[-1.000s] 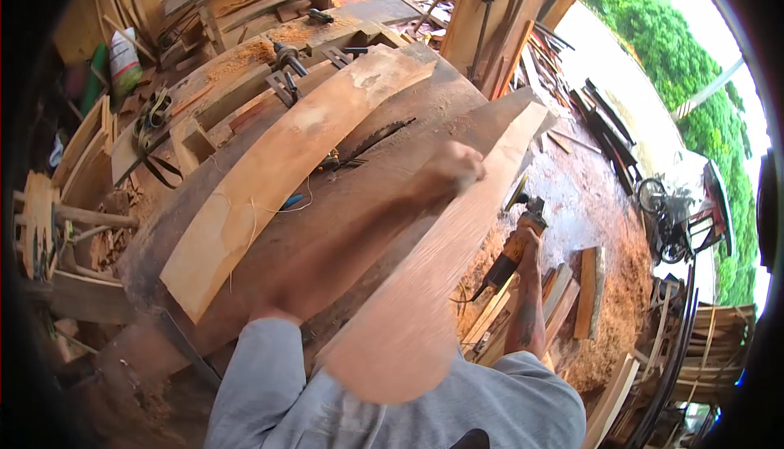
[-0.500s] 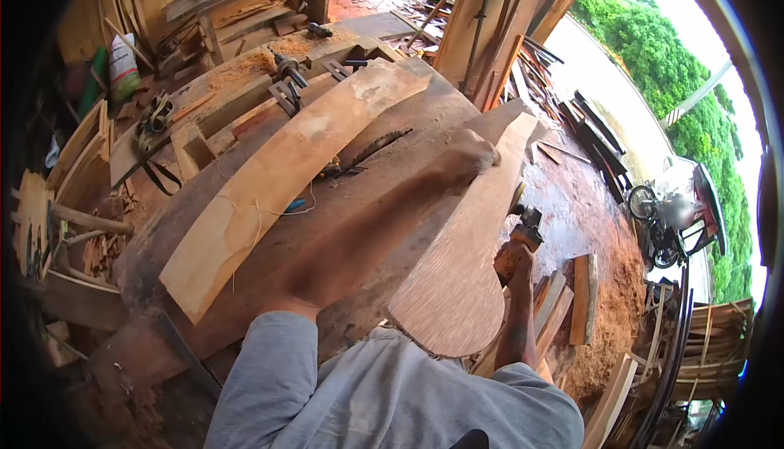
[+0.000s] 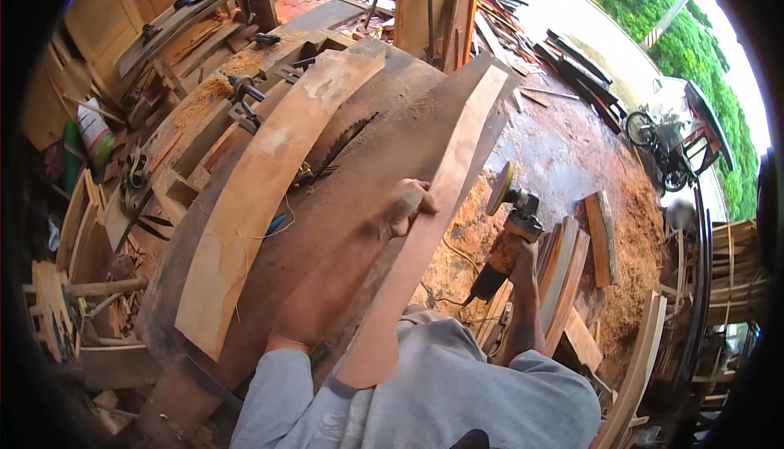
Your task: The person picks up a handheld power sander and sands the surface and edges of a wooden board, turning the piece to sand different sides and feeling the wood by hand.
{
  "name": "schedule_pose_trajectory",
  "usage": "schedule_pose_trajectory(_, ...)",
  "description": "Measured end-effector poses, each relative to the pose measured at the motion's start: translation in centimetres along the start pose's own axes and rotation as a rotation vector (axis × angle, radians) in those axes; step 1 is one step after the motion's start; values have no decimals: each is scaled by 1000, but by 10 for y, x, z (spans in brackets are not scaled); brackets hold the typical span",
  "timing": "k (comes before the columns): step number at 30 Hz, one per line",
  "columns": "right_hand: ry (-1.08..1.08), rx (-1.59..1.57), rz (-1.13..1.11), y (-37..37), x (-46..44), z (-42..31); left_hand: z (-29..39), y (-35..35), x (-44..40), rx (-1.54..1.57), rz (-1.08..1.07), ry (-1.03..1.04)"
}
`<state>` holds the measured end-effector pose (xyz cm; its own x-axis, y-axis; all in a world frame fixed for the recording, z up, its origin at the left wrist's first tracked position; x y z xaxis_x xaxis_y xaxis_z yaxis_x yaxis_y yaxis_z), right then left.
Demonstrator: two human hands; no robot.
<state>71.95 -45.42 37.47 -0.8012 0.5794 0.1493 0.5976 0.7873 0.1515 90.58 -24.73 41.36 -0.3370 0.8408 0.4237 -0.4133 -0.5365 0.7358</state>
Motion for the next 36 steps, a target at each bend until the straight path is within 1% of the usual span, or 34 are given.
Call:
schedule_pose_trajectory(1,-4,28,-28,1,0,3,-5,-7,-5,-5,29,-23)
schedule_pose_trajectory(2,1,25,-21,4,4,2,-4,1,0,-6,30,-32)
schedule_pose_trajectory(4,-13,93,14,14,13,-5,21,0,14,-214,263,138)
schedule_pose_trajectory(5,30,177,52,17,18,-7,24,8,16,-217,263,133)
schedule_pose_trajectory(7,34,203,49,24,25,-8,35,27,18,-221,188,232)
schedule_pose_trajectory(8,34,232,41,26,27,-7,33,18,8,-221,189,225)
schedule_pose_trajectory(10,50,259,50,25,26,-2,30,2,-18,-437,100,224)
schedule_pose_trajectory(11,58,232,23,27,25,-1,30,3,-18,-437,100,223)
schedule_pose_trajectory(13,68,170,-24,35,23,0,24,12,-16,-258,8,185)
schedule_pose_trajectory(14,67,170,-24,37,22,0,23,14,-14,-259,8,185)
schedule_pose_trajectory(16,98,223,-8,37,17,5,23,18,-12,-158,-4,216)
schedule_pose_trajectory(20,71,200,-40,49,10,-4,20,7,-14,-187,35,278)
schedule_pose_trajectory(22,93,289,12,43,4,-5,18,13,-9,-48,-46,256)
schedule_pose_trajectory(26,66,240,31,36,-11,-2,23,7,-11,-121,6,308)
schedule_pose_trajectory(28,45,289,32,29,-21,1,21,6,-15,-170,-57,308)
schedule_pose_trajectory(31,19,281,23,34,-31,-13,27,21,-4,-145,-77,321)
schedule_pose_trajectory(34,10,309,36,31,-44,-12,29,21,-1,-159,-18,314)
schedule_pose_trajectory(36,19,271,41,28,-53,-13,29,24,2,-149,-36,314)
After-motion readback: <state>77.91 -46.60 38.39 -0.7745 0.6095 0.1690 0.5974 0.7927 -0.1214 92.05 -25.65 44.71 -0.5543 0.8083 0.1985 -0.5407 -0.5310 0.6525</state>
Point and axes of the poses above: each hand's wrist, its own x-axis away from the middle knuckle, its own y-axis out of the palm, z = x × y, the point moved 10 cm from there along -x, towards the middle knuckle, and after that the axes turned 10 degrees about x, right-handed, at the moved point
